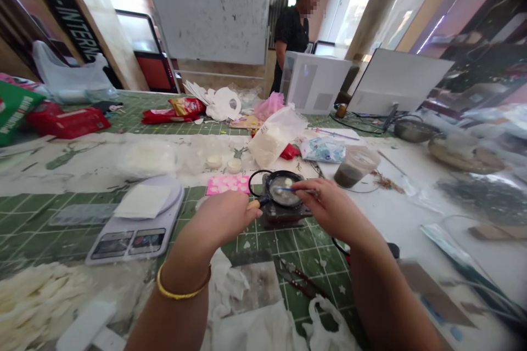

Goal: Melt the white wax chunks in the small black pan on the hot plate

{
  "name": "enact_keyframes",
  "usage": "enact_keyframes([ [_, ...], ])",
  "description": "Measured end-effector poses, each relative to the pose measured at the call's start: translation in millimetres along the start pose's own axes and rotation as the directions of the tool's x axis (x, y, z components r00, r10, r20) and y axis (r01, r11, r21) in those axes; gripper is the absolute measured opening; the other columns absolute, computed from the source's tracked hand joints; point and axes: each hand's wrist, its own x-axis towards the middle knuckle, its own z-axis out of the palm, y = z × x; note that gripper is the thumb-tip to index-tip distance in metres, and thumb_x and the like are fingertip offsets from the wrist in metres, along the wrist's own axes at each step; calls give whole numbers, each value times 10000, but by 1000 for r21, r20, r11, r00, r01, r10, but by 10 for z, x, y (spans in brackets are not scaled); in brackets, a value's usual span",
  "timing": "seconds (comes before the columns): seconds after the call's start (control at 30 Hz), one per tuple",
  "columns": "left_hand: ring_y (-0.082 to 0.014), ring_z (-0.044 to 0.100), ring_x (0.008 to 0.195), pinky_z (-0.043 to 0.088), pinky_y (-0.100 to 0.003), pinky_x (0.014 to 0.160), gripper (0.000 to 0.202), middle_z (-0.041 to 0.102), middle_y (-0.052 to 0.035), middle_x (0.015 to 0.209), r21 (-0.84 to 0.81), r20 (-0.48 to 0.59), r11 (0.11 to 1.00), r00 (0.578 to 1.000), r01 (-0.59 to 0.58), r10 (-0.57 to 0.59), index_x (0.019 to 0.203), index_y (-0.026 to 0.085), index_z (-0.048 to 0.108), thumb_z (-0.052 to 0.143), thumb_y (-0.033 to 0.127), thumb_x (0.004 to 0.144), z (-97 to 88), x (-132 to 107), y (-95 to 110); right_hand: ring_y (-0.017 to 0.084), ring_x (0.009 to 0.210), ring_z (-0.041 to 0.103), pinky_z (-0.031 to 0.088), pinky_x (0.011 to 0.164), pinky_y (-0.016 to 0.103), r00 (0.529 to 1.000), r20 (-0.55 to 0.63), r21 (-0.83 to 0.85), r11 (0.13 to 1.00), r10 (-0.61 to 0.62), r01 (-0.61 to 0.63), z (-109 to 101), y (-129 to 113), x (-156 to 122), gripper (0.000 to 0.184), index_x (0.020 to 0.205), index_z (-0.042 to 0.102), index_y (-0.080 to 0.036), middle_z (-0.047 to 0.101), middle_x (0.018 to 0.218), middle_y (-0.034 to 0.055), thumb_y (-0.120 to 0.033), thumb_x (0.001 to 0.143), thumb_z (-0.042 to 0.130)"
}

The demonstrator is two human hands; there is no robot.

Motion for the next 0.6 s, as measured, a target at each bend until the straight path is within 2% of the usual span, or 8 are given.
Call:
enact_keyframes([
  [0.1,-183,548,566,326,-271,502,455,627,-77,678,-10,-3,1000,1000,-6,6,664,178,592,314,523,766,8,-4,-16,196,900,546,362,842,381,996,-46,-81,994,75,-78,-15,25,-2,275,924,615,-207,648,919,45,-322,845,377],
  [0.27,-184,543,567,322,-277,501,489,622,-85,671,-19,-10,1000,1000,4,-4,657,172,586,288,543,771,-21,-44,-29,169,919,536,378,833,337,1000,29,1,1000,-2,2,-33,-3,-23,268,967,598,-246,634,944,20,-322,850,369],
  [0.4,-182,539,570,314,-276,500,498,619,-74,656,-27,3,999,1000,17,-17,637,179,583,291,561,765,-56,-81,-43,190,892,547,366,839,368,997,-37,-85,994,64,-67,-36,16,-9,281,931,612,-207,643,911,53,-318,849,367],
  [0.53,-172,530,555,301,-272,485,468,615,-65,654,-20,-4,1000,1000,14,-15,626,182,573,317,551,758,-64,-92,-51,173,914,538,388,821,336,999,50,-12,1000,10,-9,-39,18,-24,274,972,601,-250,632,939,27,-331,848,371],
  [0.6,-170,530,557,302,-269,483,437,613,-61,655,-15,-3,1000,1000,23,-23,631,183,567,334,532,756,-64,-95,-38,174,926,534,388,825,337,999,50,-3,1000,-3,3,-22,18,-18,285,1009,591,-252,630,957,28,-326,849,366],
])
